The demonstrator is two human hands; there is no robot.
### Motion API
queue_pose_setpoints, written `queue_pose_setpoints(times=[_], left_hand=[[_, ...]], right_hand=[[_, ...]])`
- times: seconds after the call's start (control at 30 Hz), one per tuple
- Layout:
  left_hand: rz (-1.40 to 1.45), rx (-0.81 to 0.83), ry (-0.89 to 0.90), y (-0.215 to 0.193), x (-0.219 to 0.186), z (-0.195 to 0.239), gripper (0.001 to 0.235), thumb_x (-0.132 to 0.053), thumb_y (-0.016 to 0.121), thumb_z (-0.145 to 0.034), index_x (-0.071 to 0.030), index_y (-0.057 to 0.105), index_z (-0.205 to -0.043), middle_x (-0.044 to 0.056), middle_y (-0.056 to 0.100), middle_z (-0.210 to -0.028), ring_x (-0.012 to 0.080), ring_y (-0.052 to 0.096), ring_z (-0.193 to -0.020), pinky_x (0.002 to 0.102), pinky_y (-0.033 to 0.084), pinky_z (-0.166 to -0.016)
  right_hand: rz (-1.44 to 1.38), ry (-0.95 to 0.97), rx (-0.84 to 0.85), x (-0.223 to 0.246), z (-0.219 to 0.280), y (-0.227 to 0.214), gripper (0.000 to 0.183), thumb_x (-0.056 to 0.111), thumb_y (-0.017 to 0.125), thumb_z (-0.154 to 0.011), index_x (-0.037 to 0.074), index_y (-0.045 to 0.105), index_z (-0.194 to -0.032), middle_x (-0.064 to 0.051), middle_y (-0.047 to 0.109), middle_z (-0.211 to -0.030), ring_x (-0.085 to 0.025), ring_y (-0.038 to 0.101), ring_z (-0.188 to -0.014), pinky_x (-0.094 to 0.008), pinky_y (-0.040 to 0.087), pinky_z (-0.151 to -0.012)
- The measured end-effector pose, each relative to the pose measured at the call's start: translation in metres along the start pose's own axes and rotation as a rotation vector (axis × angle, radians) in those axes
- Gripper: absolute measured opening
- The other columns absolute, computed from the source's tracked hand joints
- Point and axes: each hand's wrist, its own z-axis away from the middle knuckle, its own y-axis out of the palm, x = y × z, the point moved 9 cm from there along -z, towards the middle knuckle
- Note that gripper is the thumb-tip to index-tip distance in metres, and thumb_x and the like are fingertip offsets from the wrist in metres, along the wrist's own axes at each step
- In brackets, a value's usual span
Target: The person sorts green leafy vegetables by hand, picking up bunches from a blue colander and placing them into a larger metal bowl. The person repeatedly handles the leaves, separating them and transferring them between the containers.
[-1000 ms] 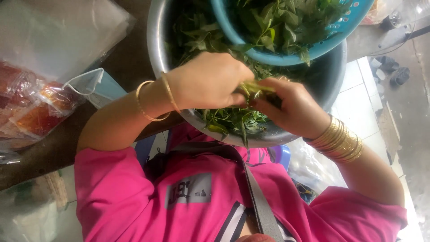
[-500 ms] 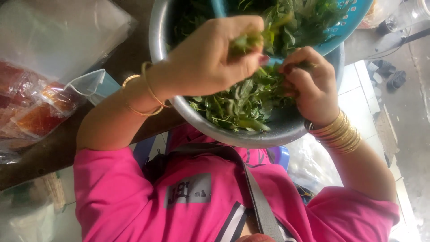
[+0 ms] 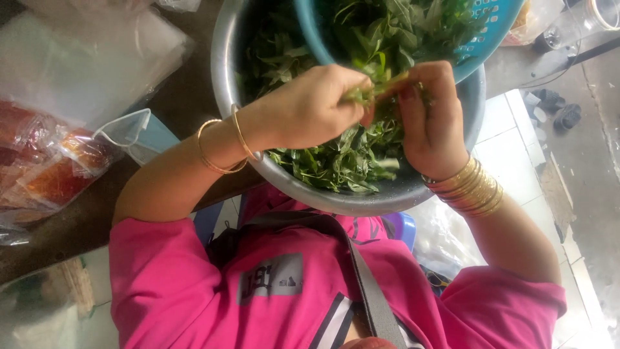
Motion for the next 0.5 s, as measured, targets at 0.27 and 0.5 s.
queue_pose_setpoints(times=[0.27,0.5], left_hand=[[-0.314,-0.165,0.081,0.018,0.007,-0.007,0.036,-0.033,0.086,-0.081,-0.007,0.072,-0.103,0.010,0.078,-0.094,0.0280,0.075,-0.083,0.041,0.060,-0.068],[-0.065,-0.142,0.273,0.005,-0.006,-0.004,0.004,-0.006,0.073,-0.090,-0.004,0.070,-0.087,0.005,0.070,-0.076,0.0106,0.057,-0.053,0.025,0.044,-0.041]], right_hand=[[-0.429,0.288,-0.137,-0.010,-0.013,0.005,0.019,0.029,0.040,-0.114,0.010,0.041,-0.112,-0.009,0.051,-0.082,-0.014,0.043,-0.062,-0.025,0.034,-0.053],[0.467,-0.242,-0.134,0.015,-0.006,-0.028,0.023,-0.018,0.050,-0.083,-0.010,0.058,-0.103,-0.028,0.059,-0.115,-0.043,0.058,-0.104,-0.048,0.047,-0.092]])
